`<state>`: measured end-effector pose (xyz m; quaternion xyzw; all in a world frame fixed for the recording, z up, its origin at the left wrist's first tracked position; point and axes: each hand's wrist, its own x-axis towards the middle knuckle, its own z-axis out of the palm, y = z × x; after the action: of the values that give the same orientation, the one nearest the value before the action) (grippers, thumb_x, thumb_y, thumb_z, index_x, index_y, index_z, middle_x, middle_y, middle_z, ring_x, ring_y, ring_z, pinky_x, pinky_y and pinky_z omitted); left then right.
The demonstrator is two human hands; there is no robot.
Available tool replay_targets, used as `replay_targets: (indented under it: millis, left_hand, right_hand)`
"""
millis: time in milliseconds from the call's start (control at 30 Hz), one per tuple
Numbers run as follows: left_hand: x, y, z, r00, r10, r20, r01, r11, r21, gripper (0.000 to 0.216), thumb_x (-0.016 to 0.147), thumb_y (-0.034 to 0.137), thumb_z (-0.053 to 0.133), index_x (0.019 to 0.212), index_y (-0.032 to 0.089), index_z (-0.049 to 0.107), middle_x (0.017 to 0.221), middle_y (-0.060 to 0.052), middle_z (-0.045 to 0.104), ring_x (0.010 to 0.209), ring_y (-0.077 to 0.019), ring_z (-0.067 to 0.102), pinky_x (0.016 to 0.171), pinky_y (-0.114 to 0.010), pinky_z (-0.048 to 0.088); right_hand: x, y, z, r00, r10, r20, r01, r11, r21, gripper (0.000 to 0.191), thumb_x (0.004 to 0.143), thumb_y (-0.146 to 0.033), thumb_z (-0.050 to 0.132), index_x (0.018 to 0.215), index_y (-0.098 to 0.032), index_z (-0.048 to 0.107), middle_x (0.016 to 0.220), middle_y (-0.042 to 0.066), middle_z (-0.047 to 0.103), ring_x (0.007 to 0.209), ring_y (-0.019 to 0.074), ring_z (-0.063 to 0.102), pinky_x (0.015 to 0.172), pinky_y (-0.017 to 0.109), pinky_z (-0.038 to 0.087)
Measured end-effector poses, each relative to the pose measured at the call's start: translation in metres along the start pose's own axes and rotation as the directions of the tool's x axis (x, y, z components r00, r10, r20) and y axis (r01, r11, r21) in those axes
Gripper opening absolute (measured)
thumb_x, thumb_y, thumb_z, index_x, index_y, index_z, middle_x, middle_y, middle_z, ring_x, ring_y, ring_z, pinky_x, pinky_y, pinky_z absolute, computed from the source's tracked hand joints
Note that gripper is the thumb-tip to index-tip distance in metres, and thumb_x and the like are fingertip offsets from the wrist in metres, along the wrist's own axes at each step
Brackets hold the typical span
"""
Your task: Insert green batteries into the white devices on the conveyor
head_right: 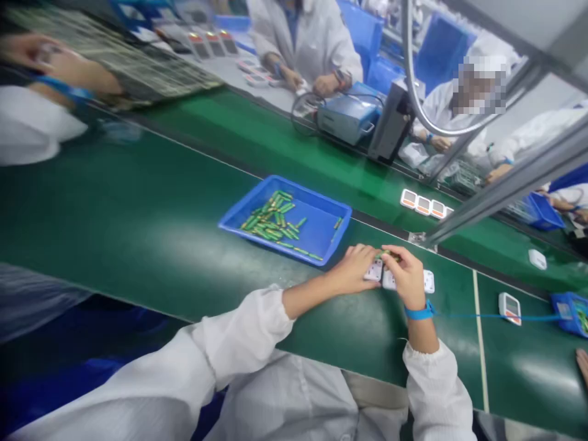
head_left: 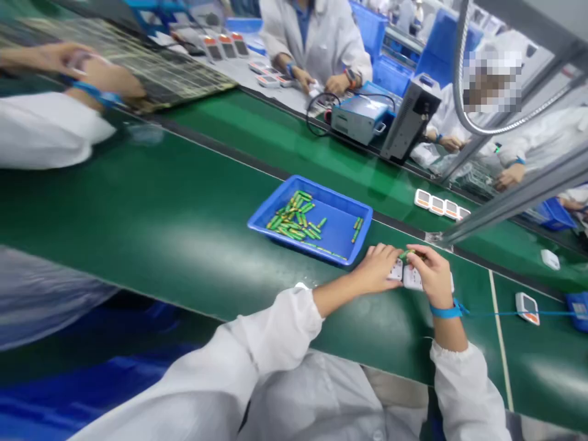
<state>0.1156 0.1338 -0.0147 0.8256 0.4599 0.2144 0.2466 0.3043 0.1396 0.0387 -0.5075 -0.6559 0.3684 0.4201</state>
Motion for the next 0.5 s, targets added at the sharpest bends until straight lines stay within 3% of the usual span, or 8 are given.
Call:
replay_targets:
  millis: [133, 267, 500]
  left_hand:
    - [-0.002, -0.002, -0.002, 1.0, 0.03, -0.001, -0.03, 0.999, -0.039, 0.083, 0.087, 0.031, 0.081, 0.159, 0.014, 0.045, 0.153, -0.019, 0.061, 0.138, -0.04, 0.054, 0.113, -0.055, 0.046]
    - [-0.004, -0.004, 0.001, 1.0, -0.005, -0.01, 0.004, 0.997, -0.071, 0.082, 0.087, 0.03, 0.081, 0.158, 0.016, 0.044, 0.15, -0.018, 0.063, 0.138, -0.0396, 0.054, 0.114, -0.055, 0.044]
    - [-0.005, -0.005, 0.0, 1.0, -0.016, -0.012, 0.015, 0.996, -0.093, 0.078, 0.085, 0.029, 0.08, 0.155, 0.017, 0.047, 0.148, -0.017, 0.065, 0.136, -0.0386, 0.056, 0.113, -0.053, 0.044]
  right_hand:
    - [-0.034, 0.031, -0.023, 0.994, -0.021, -0.109, -0.002, 0.979, -0.205, 0.026, 0.096, -0.044, 0.079, 0.108, -0.022, 0.084, 0.096, 0.006, 0.084, 0.081, 0.0223, 0.076, 0.076, 0.035, 0.062]
    - [-0.047, 0.041, -0.01, 0.987, -0.156, -0.026, 0.136, 0.926, -0.353, 0.019, 0.104, -0.039, 0.073, 0.108, -0.024, 0.085, 0.105, 0.008, 0.085, 0.094, 0.0253, 0.08, 0.084, 0.037, 0.065]
    - [-0.047, 0.046, 0.002, 0.942, -0.298, 0.153, 0.335, 0.838, -0.432, 0.02, 0.111, -0.029, 0.064, 0.117, -0.024, 0.083, 0.112, 0.01, 0.085, 0.106, 0.0281, 0.08, 0.096, 0.043, 0.065]
